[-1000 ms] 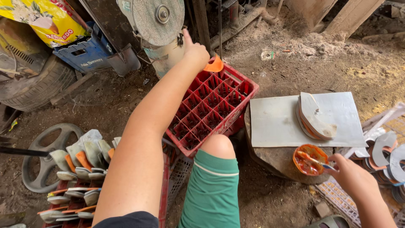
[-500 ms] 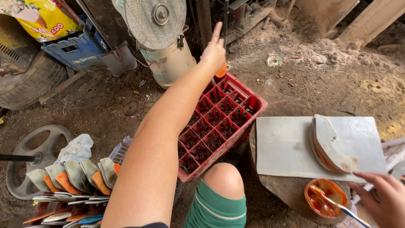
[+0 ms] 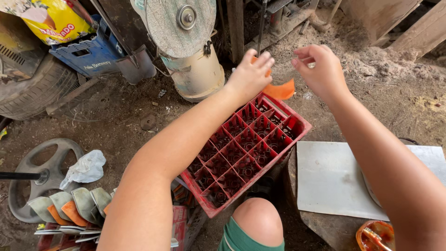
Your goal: The person sits on the ground and paints C-shaped metal parts with an orange-brown liquid using a small brush. They pick up each part, apply the coating to both sides, and place the finished pieces into a red crate.
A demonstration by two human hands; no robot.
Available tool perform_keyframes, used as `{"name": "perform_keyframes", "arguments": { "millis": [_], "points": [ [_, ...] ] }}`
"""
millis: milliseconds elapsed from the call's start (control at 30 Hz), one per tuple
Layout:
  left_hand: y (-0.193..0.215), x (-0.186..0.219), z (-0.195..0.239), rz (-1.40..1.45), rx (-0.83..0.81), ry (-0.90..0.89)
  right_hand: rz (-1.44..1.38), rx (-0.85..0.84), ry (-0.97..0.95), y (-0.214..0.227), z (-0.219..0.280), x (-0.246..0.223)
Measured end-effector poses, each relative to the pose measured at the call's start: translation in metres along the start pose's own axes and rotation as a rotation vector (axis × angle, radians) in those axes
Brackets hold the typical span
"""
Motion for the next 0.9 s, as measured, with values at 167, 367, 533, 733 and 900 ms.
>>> {"name": "perform_keyframes", "arguments": {
  "millis": [167,367,533,733,900],
  "points": [
    [-0.011,-0.033,0.023,0.184,0.005,0.155,0.383,-0.172,0.145,-0.047,0.015,0.004],
    [0.001,-0.027,0.029,0.218,0.003,0.138,0.408,-0.227,0.079,-0.075,0.01,0.004],
    [-0.003,-0.031,0.03,0.188,-0.011,0.153,0.448,-0.244,0.091,-0.083,0.01,0.0],
    [-0.014,-0.024,0.025,0.169,-0.262,0.08,0.537,-0.212,0.243,-0.088,0.017,-0.004],
    [-0.005,-0.02,0.026,0.228,-0.358,0.034,0.629,-0.264,0.319,-0.093,0.021,-0.006]
  ]
}}
Point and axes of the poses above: each hand's wrist, its own z-axis away from the middle knuckle, its own y-axis out of the back of the hand, x = y × z, the point moved 7 cm from there along -z, towards the middle knuckle, and after that the axes turned 10 degrees about -z, right-handed, at the moved point
